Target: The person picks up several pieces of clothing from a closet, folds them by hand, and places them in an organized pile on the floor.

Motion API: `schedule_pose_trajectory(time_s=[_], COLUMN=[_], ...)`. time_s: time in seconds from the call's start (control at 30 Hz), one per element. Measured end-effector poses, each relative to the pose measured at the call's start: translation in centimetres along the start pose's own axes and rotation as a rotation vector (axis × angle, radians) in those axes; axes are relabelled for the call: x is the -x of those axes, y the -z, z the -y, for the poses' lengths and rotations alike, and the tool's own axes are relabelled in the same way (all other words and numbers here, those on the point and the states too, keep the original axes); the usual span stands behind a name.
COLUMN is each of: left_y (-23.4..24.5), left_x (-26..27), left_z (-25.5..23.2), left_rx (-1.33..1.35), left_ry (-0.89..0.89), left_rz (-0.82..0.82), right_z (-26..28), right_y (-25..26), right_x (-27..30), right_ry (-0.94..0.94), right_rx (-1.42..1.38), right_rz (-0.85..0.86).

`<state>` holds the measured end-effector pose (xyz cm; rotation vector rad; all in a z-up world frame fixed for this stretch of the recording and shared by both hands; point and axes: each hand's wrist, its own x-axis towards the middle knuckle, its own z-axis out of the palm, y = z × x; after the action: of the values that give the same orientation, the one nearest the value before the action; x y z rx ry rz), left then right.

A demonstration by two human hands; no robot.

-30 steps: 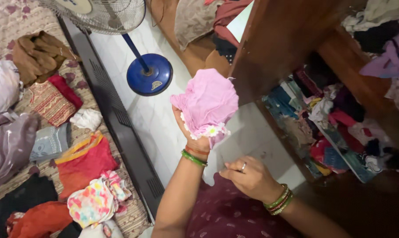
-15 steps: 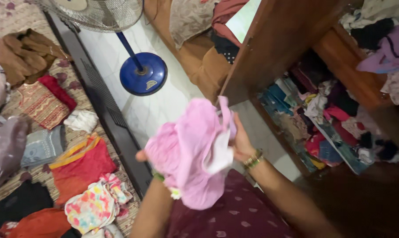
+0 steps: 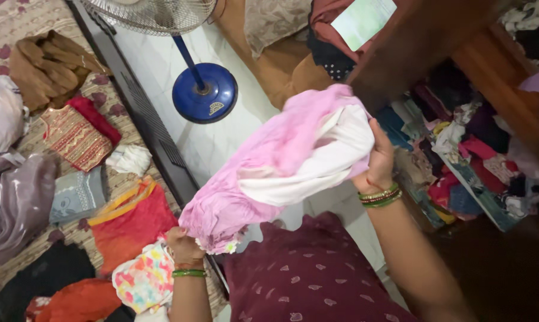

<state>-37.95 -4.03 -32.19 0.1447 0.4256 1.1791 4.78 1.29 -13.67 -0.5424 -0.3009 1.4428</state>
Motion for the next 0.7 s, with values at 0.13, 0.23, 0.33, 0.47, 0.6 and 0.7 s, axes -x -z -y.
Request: schedule_pose_trajectory(time_s=[0.13, 0.23, 0.33, 0.47, 0.6, 0.7], left_y=[0.6, 1.4, 4.0, 6.7, 2.2, -2.3], left_x=[-1.7, -3.6, -5.2, -8.9, -12.6, -16.5], left_z=[0.6, 0.5, 1.7, 6.0, 10.2, 10.8], left_rx=[0.071, -0.083, -0.627, -1.261, -1.202, -1.162], left_ry=[-0.058, -0.002, 0.240, 0.486, 0.162, -0.110], left_rz=[0.013, -0.064, -0.215, -0.254, -0.201, 0.175], right_z=[-0.5, -0.6, -1.3, -4.3, -5.8, -4.6], right_y=[1.8, 3.3, 4.0, 2.3, -2.1, -4.6], right_x=[0.0, -0.8, -1.3, -1.6, -2.1, -3.7], right_ry=[-0.096, -0.072, 0.042, 0.093, -0.373, -0.201], right_rx=[0.025, 0.338, 1.133, 1.317, 1.414, 1.327], right_rz=[-0.015, -0.110, -0.063, 0.260, 0.268, 0.563])
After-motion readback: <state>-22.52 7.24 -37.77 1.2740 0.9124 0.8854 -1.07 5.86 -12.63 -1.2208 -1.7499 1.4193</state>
